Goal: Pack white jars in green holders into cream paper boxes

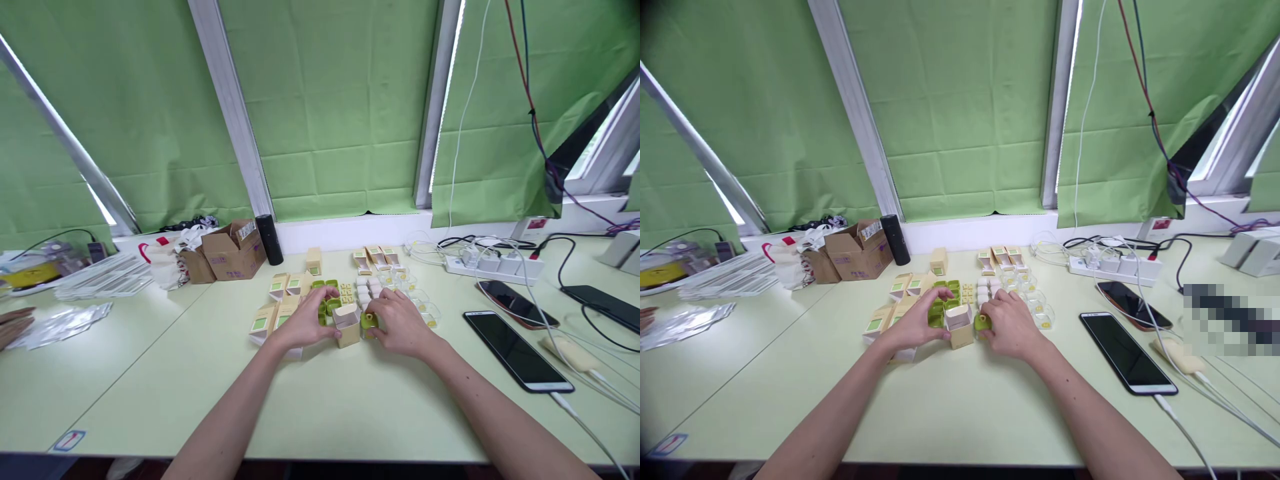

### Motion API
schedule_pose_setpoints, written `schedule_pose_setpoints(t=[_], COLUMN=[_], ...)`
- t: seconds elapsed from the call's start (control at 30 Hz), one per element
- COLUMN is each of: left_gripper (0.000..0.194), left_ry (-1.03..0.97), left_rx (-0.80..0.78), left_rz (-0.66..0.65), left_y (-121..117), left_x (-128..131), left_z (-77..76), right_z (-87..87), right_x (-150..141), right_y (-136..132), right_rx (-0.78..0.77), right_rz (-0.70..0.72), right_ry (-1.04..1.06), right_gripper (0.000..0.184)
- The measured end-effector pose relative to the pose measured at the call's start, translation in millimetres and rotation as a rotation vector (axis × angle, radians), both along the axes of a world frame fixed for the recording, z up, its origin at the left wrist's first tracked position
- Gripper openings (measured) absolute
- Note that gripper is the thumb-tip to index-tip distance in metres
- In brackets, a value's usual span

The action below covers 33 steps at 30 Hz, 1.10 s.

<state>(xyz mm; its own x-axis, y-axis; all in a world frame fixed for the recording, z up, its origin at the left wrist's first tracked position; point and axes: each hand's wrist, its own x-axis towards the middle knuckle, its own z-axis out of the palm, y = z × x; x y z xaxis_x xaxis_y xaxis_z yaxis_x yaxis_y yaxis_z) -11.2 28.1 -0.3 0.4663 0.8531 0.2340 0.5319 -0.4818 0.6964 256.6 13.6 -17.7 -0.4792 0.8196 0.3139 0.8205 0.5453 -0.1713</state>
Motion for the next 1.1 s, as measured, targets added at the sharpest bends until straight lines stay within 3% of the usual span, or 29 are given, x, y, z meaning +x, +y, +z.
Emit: schedule_pose_setpoints(t=[0.1,0.2,0.3,0.57,1.1], left_gripper=[0.042,0.010,0.006,0.032,0.066], left_ry=[-0.167,-0.199,-0.143,-0.053,-0.285], left_rx=[0.091,0.160,0.152,0.154,-0.087], left_rz=[-0.088,-0.174,-0.197,0.060,-0.047], left_y=[-1.6,-4.3,-5.5,-1.8,-5.9], left_x=[-0.1,0.5,0.5,5.8,9.7], left_z=[2.7,5.6,5.5,-8.6,-8.6], right_z=[-1.1,-1.3,-0.6,-0.4,2.2], right_x=[0.1,-0.2,-0.8,-1.2,0.9], right_y=[0.6,0.7,0.2,-0.4,-1.7], right_rx=[-0.011,-0.026,-0.025,-0.016,-0.022], right_rz=[0.000,-0.007,-0.014,-0.008,0.001], right_ry=[-0.001,-0.012,-0.018,-0.018,-0.019], right_gripper=[0.017,0.018,0.019,0.021,0.023])
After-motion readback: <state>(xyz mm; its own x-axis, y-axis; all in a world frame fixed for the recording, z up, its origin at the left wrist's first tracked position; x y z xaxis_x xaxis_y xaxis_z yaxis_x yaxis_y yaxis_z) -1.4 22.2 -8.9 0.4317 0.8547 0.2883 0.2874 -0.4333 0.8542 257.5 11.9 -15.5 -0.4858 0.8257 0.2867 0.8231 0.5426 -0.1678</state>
